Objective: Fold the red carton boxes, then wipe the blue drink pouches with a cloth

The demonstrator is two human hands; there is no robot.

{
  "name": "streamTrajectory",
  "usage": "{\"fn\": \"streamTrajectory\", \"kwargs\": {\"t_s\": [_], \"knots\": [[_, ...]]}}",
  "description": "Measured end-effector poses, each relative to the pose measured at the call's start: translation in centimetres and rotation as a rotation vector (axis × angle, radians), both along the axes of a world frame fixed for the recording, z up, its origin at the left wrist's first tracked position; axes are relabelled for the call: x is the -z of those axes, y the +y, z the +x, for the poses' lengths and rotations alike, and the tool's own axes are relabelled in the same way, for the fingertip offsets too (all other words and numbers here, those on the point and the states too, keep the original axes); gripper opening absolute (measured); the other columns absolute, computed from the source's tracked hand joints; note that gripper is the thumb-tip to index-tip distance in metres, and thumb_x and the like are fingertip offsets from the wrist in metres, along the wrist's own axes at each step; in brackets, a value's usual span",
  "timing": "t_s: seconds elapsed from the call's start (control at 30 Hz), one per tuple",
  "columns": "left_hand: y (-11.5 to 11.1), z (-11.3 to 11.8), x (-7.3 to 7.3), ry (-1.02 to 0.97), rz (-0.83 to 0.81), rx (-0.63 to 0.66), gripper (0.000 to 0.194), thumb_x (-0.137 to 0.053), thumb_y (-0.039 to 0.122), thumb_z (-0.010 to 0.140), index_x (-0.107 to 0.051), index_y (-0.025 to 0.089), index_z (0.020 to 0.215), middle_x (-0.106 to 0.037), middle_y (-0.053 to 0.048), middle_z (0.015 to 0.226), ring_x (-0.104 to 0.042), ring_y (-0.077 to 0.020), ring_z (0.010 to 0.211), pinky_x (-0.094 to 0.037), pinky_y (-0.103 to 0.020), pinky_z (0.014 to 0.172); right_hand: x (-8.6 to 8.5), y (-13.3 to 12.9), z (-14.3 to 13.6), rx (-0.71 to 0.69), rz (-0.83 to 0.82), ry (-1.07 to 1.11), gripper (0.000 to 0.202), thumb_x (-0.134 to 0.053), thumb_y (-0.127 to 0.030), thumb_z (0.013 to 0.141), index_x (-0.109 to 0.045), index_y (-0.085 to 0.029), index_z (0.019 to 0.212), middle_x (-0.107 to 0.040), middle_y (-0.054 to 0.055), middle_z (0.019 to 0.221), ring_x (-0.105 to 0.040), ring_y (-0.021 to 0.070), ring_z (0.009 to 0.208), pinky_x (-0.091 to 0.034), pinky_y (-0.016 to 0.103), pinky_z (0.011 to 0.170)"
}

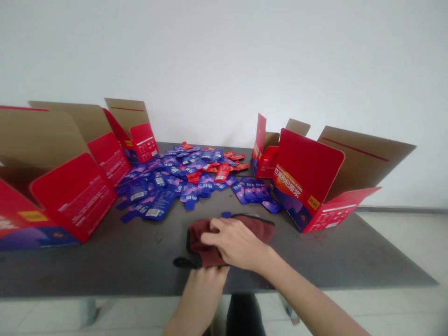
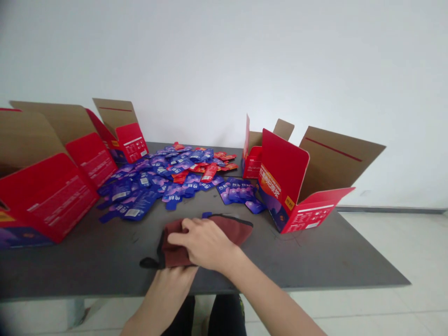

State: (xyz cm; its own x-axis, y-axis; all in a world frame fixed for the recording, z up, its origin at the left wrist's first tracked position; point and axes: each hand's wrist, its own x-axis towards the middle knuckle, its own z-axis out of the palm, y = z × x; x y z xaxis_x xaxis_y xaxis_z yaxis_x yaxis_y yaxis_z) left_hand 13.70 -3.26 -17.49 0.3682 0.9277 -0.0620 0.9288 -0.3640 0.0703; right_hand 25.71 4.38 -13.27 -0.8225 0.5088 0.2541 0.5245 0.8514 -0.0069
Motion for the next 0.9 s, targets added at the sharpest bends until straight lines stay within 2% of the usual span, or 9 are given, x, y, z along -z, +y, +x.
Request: {"fn": "streamTrajectory", "kwargs": {"t_s": [0.1, 0.2, 0.27, 0.33, 0.43, 0.53, 0.67, 0.77, 0.9], "knots": [[-0.2, 0.3, -0.2, -0.016, 0.003, 0.0, 0.041, -0.038, -0.002, 0.081, -0.059, 0.02, 0.108, -0.067, -0.007, 0.095, -0.064, -0.0211, 0.085, -0.053, -0.032, 0.069, 1.7, 0.8, 0.0, 0.009, -0.03, -0.105, 0.019, -0.041, -0.027, 0.088, -0.054, -0.029, 0.103, -0.051, 0.002, 0.091, -0.051, 0.0142, 0.078, -0.034, 0.025, 0.064], [0.0, 0.5, -0.3, -0.017, 0.045, 0.04, 0.037, -0.04, -0.001, 0.081, -0.058, 0.017, 0.109, -0.065, -0.01, 0.106, -0.061, -0.0216, 0.095, -0.052, -0.032, 0.075, 2.9, 4.2, -0.8, 0.146, -0.055, -0.149, 0.027, -0.036, -0.028, 0.09, -0.051, -0.03, 0.112, -0.052, 0.005, 0.099, -0.054, 0.0162, 0.082, -0.037, 0.027, 0.068], [0.1, 0.5, -0.4, -0.018, 0.059, 0.064, 0.035, -0.042, 0.001, 0.082, -0.058, 0.016, 0.109, -0.064, -0.01, 0.108, -0.061, -0.0213, 0.095, -0.051, -0.032, 0.076, 2.9, 6.4, -1.6, 0.241, -0.074, -0.141, 0.03, -0.034, -0.028, 0.09, -0.049, -0.029, 0.117, -0.053, 0.007, 0.102, -0.055, 0.0171, 0.083, -0.038, 0.028, 0.069], [0.2, 0.5, -0.5, -0.031, 0.059, 0.056, 0.031, -0.042, 0.004, 0.084, -0.059, 0.018, 0.106, -0.067, -0.008, 0.101, -0.062, -0.0204, 0.09, -0.052, -0.031, 0.073, 2.2, 7.7, -2.2, 0.301, -0.07, -0.112, 0.031, -0.033, -0.027, 0.09, -0.047, -0.026, 0.118, -0.053, 0.009, 0.103, -0.055, 0.018, 0.083, -0.038, 0.028, 0.069], [0.3, 0.5, -0.6, -0.055, 0.063, 0.01, 0.03, -0.039, 0.006, 0.085, -0.059, 0.02, 0.102, -0.068, -0.005, 0.09, -0.063, -0.0198, 0.085, -0.052, -0.031, 0.07, 0.6, 6.7, -2.1, 0.327, -0.037, -0.043, 0.03, -0.029, -0.022, 0.092, -0.047, -0.024, 0.116, -0.052, 0.007, 0.103, -0.054, 0.0168, 0.085, -0.036, 0.026, 0.069], [0.2, 0.6, -0.5, -0.038, 0.066, 0.006, 0.034, -0.038, 0.002, 0.083, -0.059, 0.02, 0.103, -0.068, -0.005, 0.089, -0.064, -0.0196, 0.083, -0.051, -0.03, 0.069, -0.3, 3.3, -0.7, 0.227, -0.005, 0.03, 0.025, -0.029, -0.022, 0.092, -0.05, -0.024, 0.107, -0.051, 0.003, 0.098, -0.05, 0.0143, 0.083, -0.034, 0.025, 0.068], [0.1, 0.4, -0.2, 0.019, 0.027, 0.043, 0.038, -0.039, -0.001, 0.079, -0.06, 0.019, 0.103, -0.067, -0.007, 0.089, -0.064, -0.0189, 0.08, -0.051, -0.028, 0.069, 0.6, -0.1, 1.2, 0.027, -0.065, -0.053, 0.019, -0.038, -0.022, 0.089, -0.053, -0.026, 0.101, -0.049, 0.002, 0.09, -0.047, 0.0126, 0.075, -0.032, 0.024, 0.063], [0.2, 0.2, -0.1, 0.018, 0.064, 0.078, 0.04, -0.041, -0.001, 0.079, -0.059, 0.02, 0.108, -0.067, -0.008, 0.097, -0.063, -0.0207, 0.087, -0.051, -0.032, 0.074, 2.0, 0.5, 1.4, 0.022, -0.061, -0.127, 0.019, -0.043, -0.027, 0.088, -0.054, -0.027, 0.103, -0.05, 0.003, 0.091, -0.049, 0.0142, 0.078, -0.033, 0.025, 0.064], [0.5, 0.1, -0.3, -0.001, 0.053, 0.125, 0.039, -0.041, 0.001, 0.082, -0.055, 0.017, 0.115, -0.065, -0.01, 0.107, -0.06, -0.0214, 0.097, -0.051, -0.032, 0.079, 3.2, 4.1, 0.1, 0.111, -0.047, -0.117, 0.025, -0.037, -0.027, 0.09, -0.052, -0.03, 0.11, -0.051, 0.004, 0.097, -0.053, 0.0151, 0.081, -0.036, 0.026, 0.067]]}}
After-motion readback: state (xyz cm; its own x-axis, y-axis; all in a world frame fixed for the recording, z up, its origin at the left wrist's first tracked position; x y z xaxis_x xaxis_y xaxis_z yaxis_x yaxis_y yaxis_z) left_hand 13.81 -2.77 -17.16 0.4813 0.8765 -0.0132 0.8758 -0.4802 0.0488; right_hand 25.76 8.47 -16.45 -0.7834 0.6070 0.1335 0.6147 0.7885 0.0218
